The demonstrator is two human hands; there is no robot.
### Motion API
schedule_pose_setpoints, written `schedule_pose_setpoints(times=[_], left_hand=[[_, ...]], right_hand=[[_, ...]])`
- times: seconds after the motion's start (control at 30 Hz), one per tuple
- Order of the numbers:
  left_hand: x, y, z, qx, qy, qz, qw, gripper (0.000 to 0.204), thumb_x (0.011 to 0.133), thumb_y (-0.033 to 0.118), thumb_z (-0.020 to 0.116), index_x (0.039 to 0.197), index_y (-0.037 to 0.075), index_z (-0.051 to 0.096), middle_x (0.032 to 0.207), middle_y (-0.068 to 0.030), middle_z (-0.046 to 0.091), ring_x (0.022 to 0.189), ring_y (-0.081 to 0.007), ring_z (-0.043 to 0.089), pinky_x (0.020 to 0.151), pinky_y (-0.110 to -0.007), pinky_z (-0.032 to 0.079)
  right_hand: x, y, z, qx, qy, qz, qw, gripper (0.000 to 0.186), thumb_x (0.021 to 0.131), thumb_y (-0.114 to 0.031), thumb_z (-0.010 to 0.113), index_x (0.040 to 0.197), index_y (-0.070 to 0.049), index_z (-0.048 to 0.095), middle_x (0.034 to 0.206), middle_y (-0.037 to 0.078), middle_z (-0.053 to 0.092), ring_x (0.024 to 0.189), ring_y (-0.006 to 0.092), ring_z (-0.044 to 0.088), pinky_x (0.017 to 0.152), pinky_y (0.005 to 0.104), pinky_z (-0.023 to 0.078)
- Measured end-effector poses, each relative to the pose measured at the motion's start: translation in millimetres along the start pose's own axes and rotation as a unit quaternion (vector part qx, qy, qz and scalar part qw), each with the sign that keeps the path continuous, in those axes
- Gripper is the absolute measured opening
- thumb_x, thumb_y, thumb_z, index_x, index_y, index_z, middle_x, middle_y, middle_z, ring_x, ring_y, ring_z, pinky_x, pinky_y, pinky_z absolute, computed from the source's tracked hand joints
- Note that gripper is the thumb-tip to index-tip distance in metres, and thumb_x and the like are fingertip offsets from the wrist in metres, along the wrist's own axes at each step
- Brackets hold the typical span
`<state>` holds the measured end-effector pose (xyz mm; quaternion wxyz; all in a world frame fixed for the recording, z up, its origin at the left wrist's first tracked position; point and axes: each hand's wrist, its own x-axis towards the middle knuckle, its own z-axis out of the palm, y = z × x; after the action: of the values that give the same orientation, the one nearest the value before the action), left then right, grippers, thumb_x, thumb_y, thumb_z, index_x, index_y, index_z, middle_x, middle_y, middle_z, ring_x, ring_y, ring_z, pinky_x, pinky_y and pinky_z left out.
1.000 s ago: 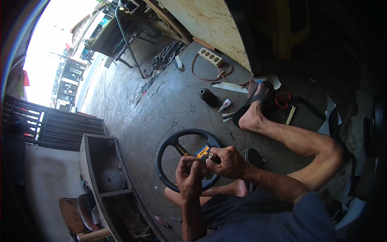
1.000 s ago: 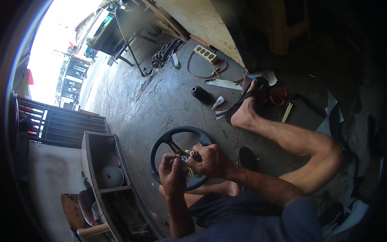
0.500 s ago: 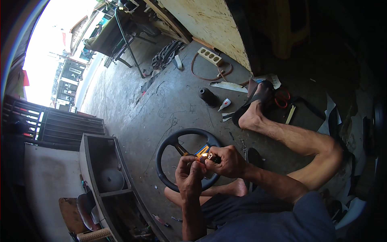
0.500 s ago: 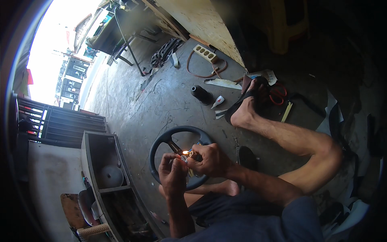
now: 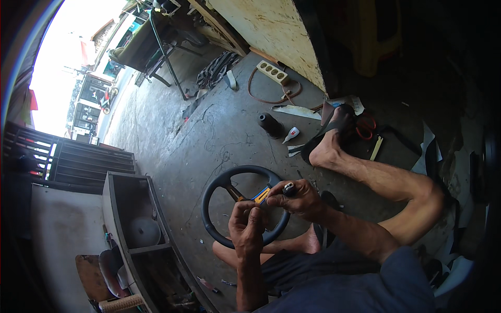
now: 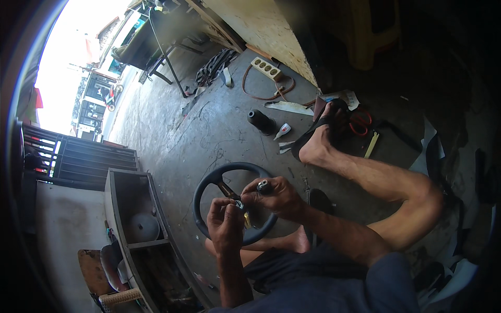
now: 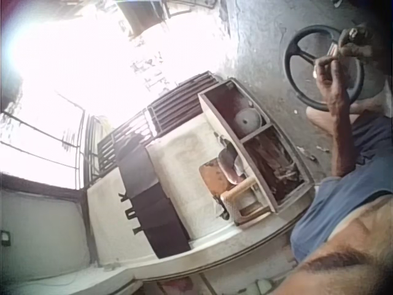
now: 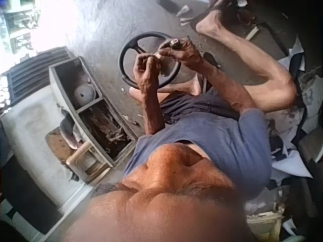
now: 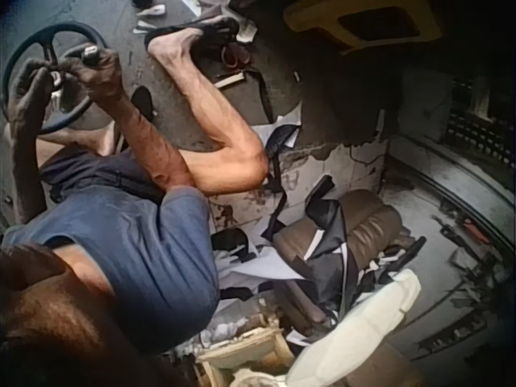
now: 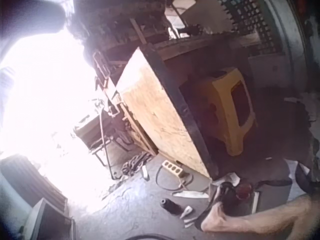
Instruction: The person is reupholstering a steering wheel by sewing a cover onto its rim with a needle and thread. They use a lighter to melt thread ends and scissors to trim the material while holding the wheel in their lap.
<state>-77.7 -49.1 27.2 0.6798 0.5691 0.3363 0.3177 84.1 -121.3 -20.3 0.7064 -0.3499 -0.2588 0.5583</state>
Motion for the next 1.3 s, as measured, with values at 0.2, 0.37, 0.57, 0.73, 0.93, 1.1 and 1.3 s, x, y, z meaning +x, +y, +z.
schedule_pose_setpoints(times=[0.2,0.37,0.57,0.73,0.93,1.1,1.3], left_hand=[[3,1,-6,-0.103,0.011,0.003,0.995,0.014,0.101,0.016,0.063,0.106,0.004,0.058,0.071,0.0014,0.055,0.057,-0.0047,0.049,0.049,-0.019,0.036],[4,-3,-11,-0.176,0.058,-0.025,0.982,0.01,0.103,0.014,0.06,0.107,0.005,0.056,0.075,0.0005,0.055,0.058,-0.0055,0.049,0.046,-0.02,0.039],[1,-3,-12,-0.238,0.056,-0.042,0.969,0.007,0.105,0.012,0.054,0.107,0.005,0.054,0.072,0.0007,0.051,0.057,-0.0049,0.048,0.047,-0.018,0.043],[0,-7,-2,-0.166,0.076,-0.011,0.983,0.01,0.103,0.014,0.059,0.107,0.005,0.055,0.076,-0.0004,0.056,0.062,-0.005,0.052,0.051,-0.018,0.043],[-4,-13,3,-0.047,0.088,0.037,0.994,0.014,0.101,0.014,0.063,0.109,0.004,0.057,0.086,-0.0024,0.063,0.072,-0.0039,0.057,0.062,-0.018,0.045],[-5,-18,17,0.067,0.107,0.077,0.989,0.011,0.102,0.012,0.06,0.107,0.003,0.056,0.077,0.0014,0.058,0.065,-0.0017,0.05,0.057,-0.018,0.038],[-8,-21,14,0.041,0.083,0.073,0.993,0.012,0.102,0.009,0.059,0.113,0.003,0.055,0.095,-0.0063,0.067,0.085,-0.0076,0.063,0.073,-0.021,0.049]], right_hand=[[18,33,-82,-0.509,0.173,-0.009,0.843,0.03,0.088,-0.035,0.076,0.089,-0.005,0.073,0.09,0.013,0.075,0.088,0.025,0.073,0.078,0.0333,0.054],[-4,94,-140,-0.768,0.183,0.106,0.605,0.018,0.084,-0.024,0.072,0.089,-0.006,0.072,0.09,0.015,0.073,0.09,0.0341,0.071,0.085,0.0464,0.053],[-2,60,-81,-0.765,0.178,-0.034,0.619,0.022,0.083,-0.016,0.069,0.099,-0.001,0.068,0.107,0.018,0.067,0.101,0.0338,0.066,0.09,0.0462,0.051],[6,13,-5,-0.144,0.021,-0.037,0.989,0.038,0.088,-0.021,0.077,0.117,0.001,0.065,0.096,0.006,0.069,0.089,0.0189,0.066,0.079,0.0347,0.053],[-9,11,31,0.087,-0.002,0.076,0.993,0.03,0.098,-0.023,0.07,0.119,-0.002,0.066,0.088,0.0,0.067,0.075,0.0065,0.061,0.063,0.0238,0.048],[-8,24,29,0.13,0.037,0.079,0.988,0.025,0.098,-0.021,0.069,0.115,-0.003,0.068,0.084,-0.001,0.066,0.071,0.0051,0.059,0.061,0.0217,0.047],[-7,21,25,0.145,0.052,0.086,0.984,0.02,0.099,-0.019,0.067,0.112,-0.003,0.068,0.086,0.002,0.068,0.072,0.0066,0.063,0.062,0.023,0.051]])
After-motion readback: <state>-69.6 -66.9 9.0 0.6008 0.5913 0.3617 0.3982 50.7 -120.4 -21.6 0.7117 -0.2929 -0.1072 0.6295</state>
